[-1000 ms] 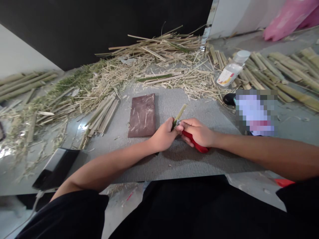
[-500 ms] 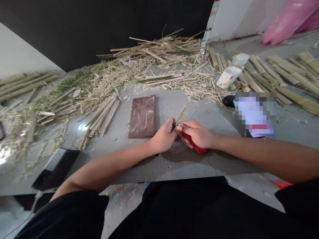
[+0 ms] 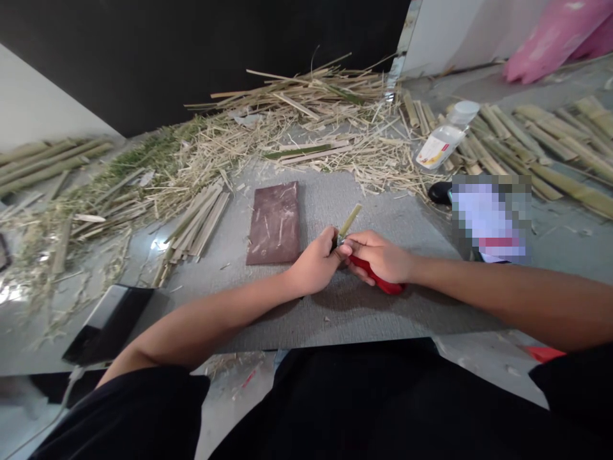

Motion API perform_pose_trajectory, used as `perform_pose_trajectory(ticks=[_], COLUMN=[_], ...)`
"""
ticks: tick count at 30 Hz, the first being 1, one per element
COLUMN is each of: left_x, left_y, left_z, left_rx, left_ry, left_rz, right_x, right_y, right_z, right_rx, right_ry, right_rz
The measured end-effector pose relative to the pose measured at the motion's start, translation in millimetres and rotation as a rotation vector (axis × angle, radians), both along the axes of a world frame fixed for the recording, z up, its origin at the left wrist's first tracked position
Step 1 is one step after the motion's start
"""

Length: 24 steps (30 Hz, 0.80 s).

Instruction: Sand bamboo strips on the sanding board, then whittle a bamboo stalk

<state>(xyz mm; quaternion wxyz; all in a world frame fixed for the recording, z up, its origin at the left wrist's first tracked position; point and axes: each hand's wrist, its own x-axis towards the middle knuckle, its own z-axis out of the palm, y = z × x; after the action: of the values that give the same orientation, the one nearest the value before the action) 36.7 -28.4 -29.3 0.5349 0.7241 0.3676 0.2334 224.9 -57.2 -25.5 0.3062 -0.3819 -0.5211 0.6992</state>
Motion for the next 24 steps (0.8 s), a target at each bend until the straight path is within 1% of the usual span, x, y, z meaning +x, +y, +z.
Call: perform_pose_trajectory(ticks=[2, 3, 5, 8, 10, 11, 13, 18, 20, 22, 24], left_x=[0.4, 0.3, -0.8, -2.7, -3.4, -3.4, -2.7, 0.1, 0.2, -0.5, -1.6], left_y=[-0.2, -0.3, -0.3, -0.8, -1.4, -1.7, -2.3, -3.0, -2.9, -3.2, -3.9], left_z=[1.6, 2.0, 1.6, -1.7, -3.7, -4.2, -4.2, -2.9, -2.5, -1.7, -0.7], left_rx=[0.003, 0.01, 0.019, 0.013, 0.014, 0.016, 0.019, 0.027, 0.036, 0.046, 0.062], left_ry=[0.005, 0.013, 0.02, 0.002, -0.002, 0.004, 0.02, 0.046, 0.058, 0.062, 0.06], left_rz=[0.017, 0.023, 0.012, -0.029, -0.032, -0.026, -0.013, 0.036, 0.051, 0.05, 0.033], right_x=[-2.1, -1.3, 3.4, 13.5, 17.4, 17.8, 15.1, 0.6, -1.0, 2.4, 8.9], right_y=[-2.9, -2.3, 2.8, 14.3, 19.2, 19.8, 17.0, 0.5, -1.6, 1.4, 7.9], right_z=[-1.0, -0.4, 2.2, 7.8, 10.4, 10.8, 9.8, 1.6, 0.3, 1.7, 4.9], right_rx=[0.026, 0.024, -0.008, -0.08, -0.112, -0.118, -0.117, -0.047, -0.026, -0.035, -0.068], right_ry=[0.001, -0.003, -0.017, -0.027, -0.025, -0.027, -0.03, 0.013, 0.021, 0.009, -0.01], right_rz=[-0.056, -0.049, 0.043, 0.249, 0.31, 0.313, 0.263, 0.013, -0.034, 0.007, 0.128])
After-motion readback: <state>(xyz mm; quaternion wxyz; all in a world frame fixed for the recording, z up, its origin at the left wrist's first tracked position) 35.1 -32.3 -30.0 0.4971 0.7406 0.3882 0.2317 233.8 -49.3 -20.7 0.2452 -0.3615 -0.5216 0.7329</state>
